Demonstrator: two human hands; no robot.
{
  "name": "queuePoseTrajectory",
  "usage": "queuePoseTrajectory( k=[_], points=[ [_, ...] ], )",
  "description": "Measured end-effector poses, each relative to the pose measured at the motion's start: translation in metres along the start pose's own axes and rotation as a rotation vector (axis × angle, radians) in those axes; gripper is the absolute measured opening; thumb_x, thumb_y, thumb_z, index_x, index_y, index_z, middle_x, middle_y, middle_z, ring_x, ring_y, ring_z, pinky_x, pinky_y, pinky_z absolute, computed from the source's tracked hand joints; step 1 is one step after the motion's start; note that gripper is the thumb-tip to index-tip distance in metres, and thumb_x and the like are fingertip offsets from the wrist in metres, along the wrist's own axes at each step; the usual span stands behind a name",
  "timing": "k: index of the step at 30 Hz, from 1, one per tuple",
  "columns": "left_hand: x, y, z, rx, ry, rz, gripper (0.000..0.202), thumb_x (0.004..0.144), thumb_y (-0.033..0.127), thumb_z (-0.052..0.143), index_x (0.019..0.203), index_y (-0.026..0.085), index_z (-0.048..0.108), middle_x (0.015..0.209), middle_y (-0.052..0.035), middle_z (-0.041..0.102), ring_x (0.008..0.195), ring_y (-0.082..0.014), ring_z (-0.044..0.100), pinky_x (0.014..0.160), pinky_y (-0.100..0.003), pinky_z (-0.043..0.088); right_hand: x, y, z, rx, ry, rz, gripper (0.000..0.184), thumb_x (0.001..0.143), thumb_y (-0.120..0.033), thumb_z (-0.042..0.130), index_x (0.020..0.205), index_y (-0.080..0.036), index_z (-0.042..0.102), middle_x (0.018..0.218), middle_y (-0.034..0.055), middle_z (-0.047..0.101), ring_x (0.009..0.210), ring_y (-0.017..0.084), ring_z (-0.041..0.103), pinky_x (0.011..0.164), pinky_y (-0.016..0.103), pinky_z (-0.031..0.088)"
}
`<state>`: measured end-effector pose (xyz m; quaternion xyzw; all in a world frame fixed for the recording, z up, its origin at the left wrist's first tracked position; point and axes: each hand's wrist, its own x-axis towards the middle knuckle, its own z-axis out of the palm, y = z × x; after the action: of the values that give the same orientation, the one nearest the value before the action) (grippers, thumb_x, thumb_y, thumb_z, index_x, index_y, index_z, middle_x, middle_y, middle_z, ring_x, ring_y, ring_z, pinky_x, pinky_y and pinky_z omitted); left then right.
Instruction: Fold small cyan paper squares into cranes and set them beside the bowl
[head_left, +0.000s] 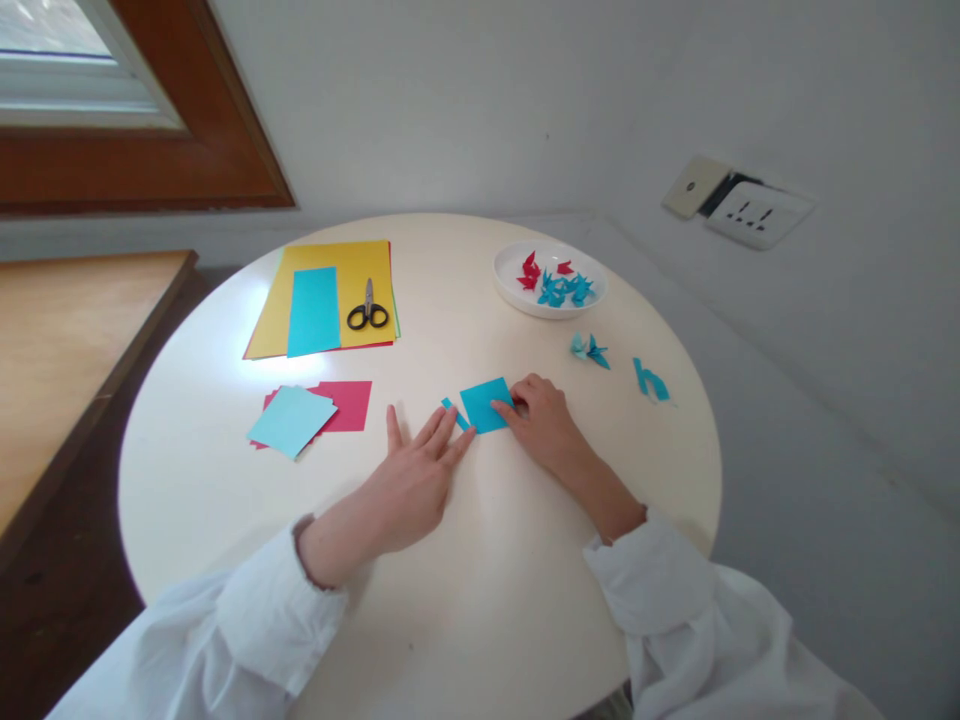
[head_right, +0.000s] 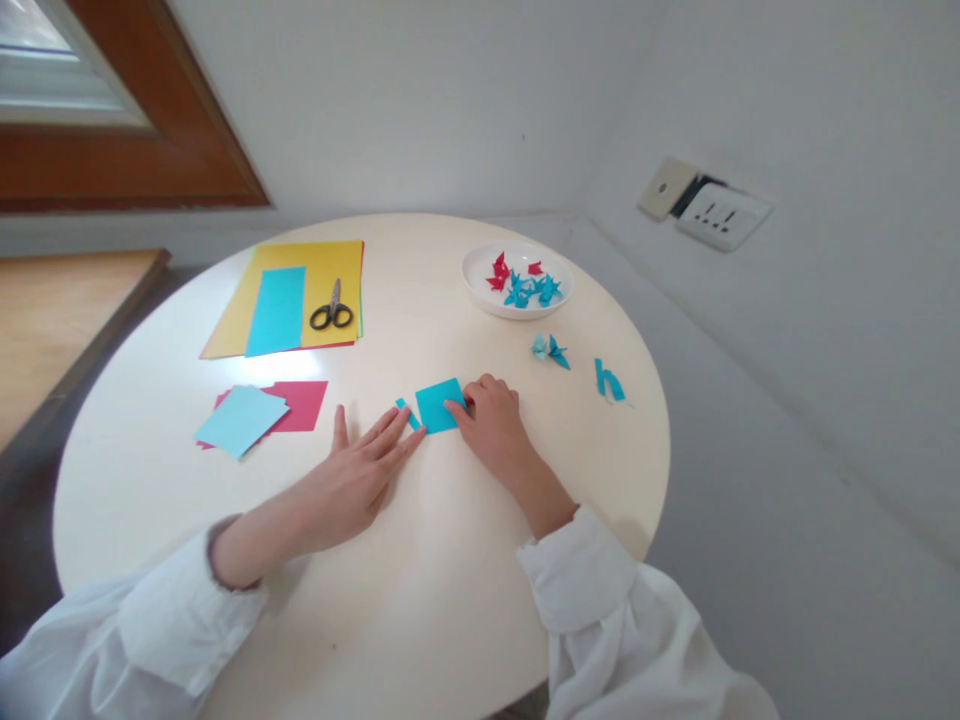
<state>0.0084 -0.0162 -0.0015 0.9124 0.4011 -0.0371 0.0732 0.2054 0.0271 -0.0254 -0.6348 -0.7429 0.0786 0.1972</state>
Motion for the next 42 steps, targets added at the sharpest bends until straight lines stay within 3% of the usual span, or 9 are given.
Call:
queuePoseTrajectory(
  k=[10,15,20,24,27,30,34,37,42],
  points=[
    [-0.001,0.000,0.000,0.043,-0.006,0.021,0.062,0.077,0.004,0.030,0.138,0.013,0.026,0.146,-0.0213,0.023,0.136,-0.0334,0.016,0.092,-0.076,0.009,0.001,0.001,-0.001,0.013,0.017,0.014,0.020,0.081,-0.028,0.053,0.063,-0.019,0.048,0.074,0.0058,0.053,0.073,0.020,0.048,0.070,0.033,0.039],
    [0.003,-0.002,0.000,-0.010,0.105,0.030,0.051,0.081,0.009,0.033,0.131,0.014,0.041,0.139,-0.0193,0.038,0.131,-0.0333,0.029,0.096,-0.073,0.007,0.001,0.003,0.000,0.115,0.087,0.021,0.021,0.081,-0.028,0.051,0.062,-0.021,0.044,0.070,0.0036,0.051,0.069,0.019,0.047,0.067,0.032,0.038],
    [0.014,-0.009,0.001,-0.301,0.328,-0.082,0.036,0.085,0.015,0.033,0.111,0.017,0.059,0.115,-0.0104,0.062,0.112,-0.0238,0.053,0.103,-0.056,0.025,0.002,0.000,-0.003,0.350,0.221,0.100,0.025,0.079,-0.034,0.051,0.060,-0.021,0.040,0.061,-0.0016,0.045,0.059,0.014,0.043,0.058,0.027,0.036],
    [0.021,-0.016,-0.006,-0.735,0.536,-0.260,0.029,0.084,0.027,0.041,0.099,0.013,0.062,0.102,-0.0128,0.066,0.094,-0.0220,0.061,0.085,-0.038,0.047,0.003,-0.009,-0.008,0.489,0.273,0.125,0.029,0.076,-0.038,0.053,0.057,-0.021,0.039,0.056,-0.0041,0.042,0.055,0.012,0.040,0.055,0.026,0.034],
    [0.023,-0.017,-0.014,-1.238,0.473,-0.341,0.039,0.080,0.045,0.048,0.091,0.011,0.063,0.092,-0.0134,0.068,0.081,-0.0214,0.064,0.074,-0.034,0.051,0.002,-0.021,-0.007,0.544,0.287,0.077,0.028,0.075,-0.038,0.054,0.058,-0.021,0.041,0.057,-0.0042,0.043,0.055,0.012,0.041,0.056,0.025,0.035],
    [0.024,-0.016,-0.014,-1.480,0.385,-0.307,0.041,0.074,0.048,0.057,0.090,0.011,0.064,0.091,-0.0117,0.067,0.077,-0.0203,0.065,0.073,-0.033,0.051,0.000,-0.034,-0.002,0.572,0.273,0.025,0.025,0.075,-0.036,0.056,0.059,-0.020,0.044,0.059,-0.0038,0.047,0.057,0.012,0.045,0.057,0.025,0.038],
    [0.027,-0.022,-0.007,-1.523,0.450,-0.348,0.032,0.070,0.042,0.063,0.079,0.011,0.065,0.077,-0.0067,0.067,0.067,-0.0159,0.063,0.067,-0.030,0.051,-0.004,-0.041,0.002,0.566,0.239,-0.052,0.020,0.079,-0.035,0.053,0.067,-0.020,0.055,0.067,-0.0004,0.059,0.066,0.014,0.055,0.063,0.026,0.044],
    [0.028,-0.031,-0.005,-1.586,0.562,-0.433,0.030,0.066,0.040,0.066,0.074,0.012,0.063,0.073,-0.0037,0.064,0.062,-0.0132,0.061,0.067,-0.029,0.051,-0.012,-0.041,0.000,0.451,0.233,-0.153,0.026,0.089,-0.030,0.039,0.089,-0.019,0.063,0.093,0.0066,0.068,0.089,0.017,0.061,0.080,0.032,0.046],
    [0.027,-0.039,-0.010,-1.628,0.650,-0.513,0.028,0.062,0.038,0.067,0.071,0.012,0.062,0.071,-0.0019,0.062,0.061,-0.0115,0.059,0.068,-0.028,0.051,-0.046,-0.042,-0.007,0.058,-0.067,-0.446,0.033,0.091,-0.023,0.036,0.118,-0.019,0.055,0.124,0.0101,0.057,0.118,0.020,0.050,0.100,0.045,0.032]
  ],
)
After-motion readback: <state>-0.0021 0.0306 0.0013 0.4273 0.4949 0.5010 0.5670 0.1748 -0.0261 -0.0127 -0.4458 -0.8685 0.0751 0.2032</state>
